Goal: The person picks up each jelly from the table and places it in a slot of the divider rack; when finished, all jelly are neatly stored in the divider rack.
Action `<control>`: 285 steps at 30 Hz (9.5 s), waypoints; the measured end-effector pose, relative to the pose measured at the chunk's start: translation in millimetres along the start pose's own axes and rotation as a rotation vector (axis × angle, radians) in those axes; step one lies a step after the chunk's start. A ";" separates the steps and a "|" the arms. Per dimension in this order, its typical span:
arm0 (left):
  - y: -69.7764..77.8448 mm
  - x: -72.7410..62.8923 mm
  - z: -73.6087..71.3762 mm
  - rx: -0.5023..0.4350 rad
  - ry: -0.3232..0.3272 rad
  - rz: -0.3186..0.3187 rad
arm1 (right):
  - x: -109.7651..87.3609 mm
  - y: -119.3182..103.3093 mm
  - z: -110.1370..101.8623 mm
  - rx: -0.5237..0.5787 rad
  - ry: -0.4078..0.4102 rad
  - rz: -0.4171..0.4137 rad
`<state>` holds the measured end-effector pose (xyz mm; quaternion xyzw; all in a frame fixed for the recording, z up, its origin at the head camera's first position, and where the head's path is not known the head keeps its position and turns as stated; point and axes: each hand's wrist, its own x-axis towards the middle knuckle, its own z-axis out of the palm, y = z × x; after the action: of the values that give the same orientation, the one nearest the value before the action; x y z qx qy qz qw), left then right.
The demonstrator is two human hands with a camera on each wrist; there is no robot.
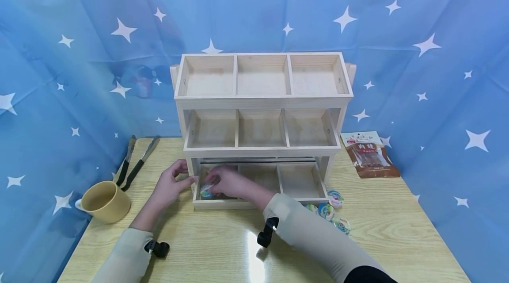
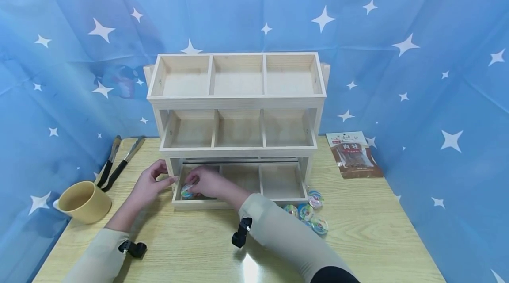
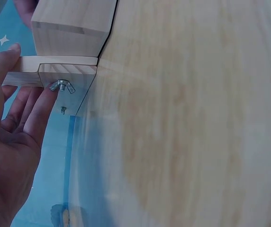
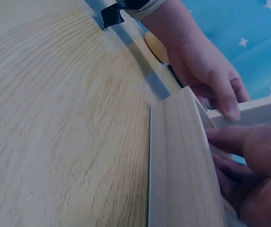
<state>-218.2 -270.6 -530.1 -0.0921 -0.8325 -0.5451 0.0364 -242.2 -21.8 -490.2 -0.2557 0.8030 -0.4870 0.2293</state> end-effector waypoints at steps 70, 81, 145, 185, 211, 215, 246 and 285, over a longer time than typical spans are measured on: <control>2.9 -2.0 0.1 0.021 -0.013 -0.035 | -283.4 106.5 -145.7 -0.343 0.511 -0.125; 2.3 -2.0 -0.9 0.029 -0.010 -0.033 | -306.4 123.4 -145.8 -0.366 0.516 -0.142; 1.3 -1.3 -1.3 0.025 -0.009 -0.026 | -265.2 112.9 -151.7 -0.382 0.505 -0.259; 1.5 -2.1 -1.4 0.030 -0.005 -0.034 | -131.3 53.9 -87.9 -0.350 0.337 -0.549; -4.1 2.8 -0.2 0.006 0.005 0.005 | -39.5 35.0 -50.5 -0.363 0.040 -0.349; -4.6 2.9 0.0 0.010 0.009 0.002 | -33.2 35.0 -49.5 -0.400 -0.030 -0.325; 0.9 0.9 -0.8 0.019 0.011 0.002 | -24.6 35.3 -50.0 -0.667 -0.025 -0.378; 3.6 -1.6 -1.5 0.045 0.016 -0.039 | -193.0 75.7 -126.8 -0.411 0.395 -0.436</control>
<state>-216.0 -270.8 -526.5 -0.0704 -0.8460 -0.5274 0.0346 -187.2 214.8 -481.9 -0.3627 0.8396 -0.3928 -0.0960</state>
